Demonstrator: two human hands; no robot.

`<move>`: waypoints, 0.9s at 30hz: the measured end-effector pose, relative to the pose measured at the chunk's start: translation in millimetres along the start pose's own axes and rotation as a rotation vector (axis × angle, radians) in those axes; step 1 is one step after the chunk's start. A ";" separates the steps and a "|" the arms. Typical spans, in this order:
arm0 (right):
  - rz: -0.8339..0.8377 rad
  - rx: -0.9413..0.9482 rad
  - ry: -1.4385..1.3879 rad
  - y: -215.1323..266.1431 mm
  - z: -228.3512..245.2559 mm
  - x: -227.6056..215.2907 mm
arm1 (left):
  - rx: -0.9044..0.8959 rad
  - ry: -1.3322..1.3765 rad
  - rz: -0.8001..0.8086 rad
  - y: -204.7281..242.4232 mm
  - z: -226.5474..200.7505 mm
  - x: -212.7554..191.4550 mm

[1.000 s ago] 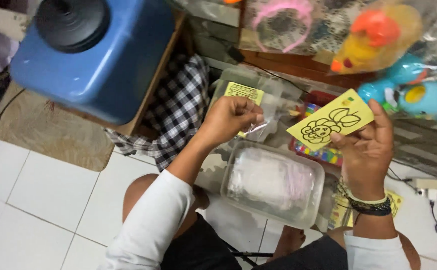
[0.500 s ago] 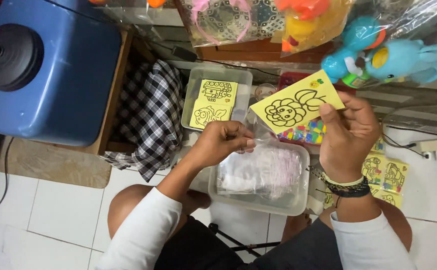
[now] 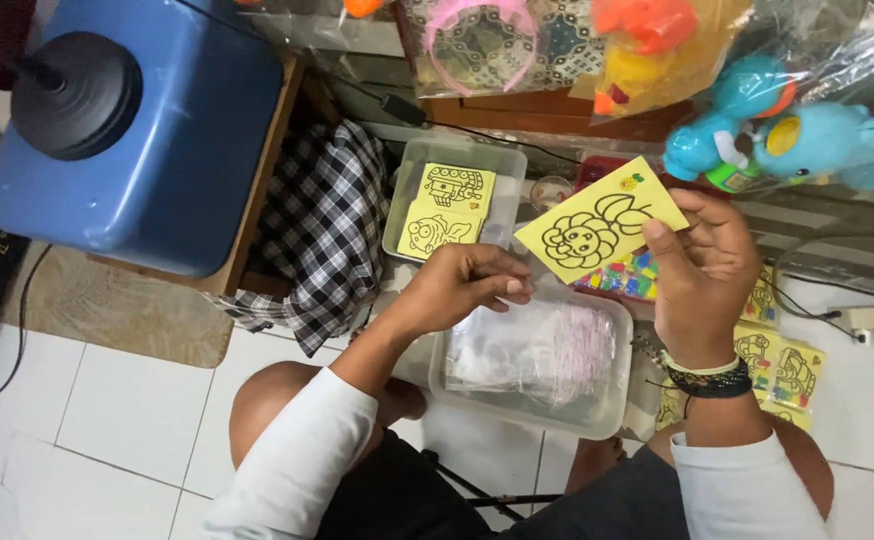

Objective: The person packages illustrated cards into small plastic bags. The person places a card into a bag, adds several small colorful plastic blocks, and seals the bag before placing it on the floor.

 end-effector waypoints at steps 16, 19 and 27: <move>0.066 0.062 0.063 1.3 0.4 4.4 | 0.070 -0.018 -0.003 0.1 2.5 2.6; 0.081 0.061 0.074 5.1 -2.8 8.1 | 0.066 -0.062 0.002 1.8 2.3 4.9; 0.229 -0.359 0.342 4.4 11.0 24.9 | 0.164 -0.094 -0.049 -5.8 25.8 -1.1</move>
Point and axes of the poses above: each hand's wrist, its own y-axis away from the middle knuckle, its own x-axis out of the palm, z = x × y, the point moved 1 cm from there along -y, towards the middle knuckle, and after that the axes turned 1 degree about -x, right-handed, at the moved point
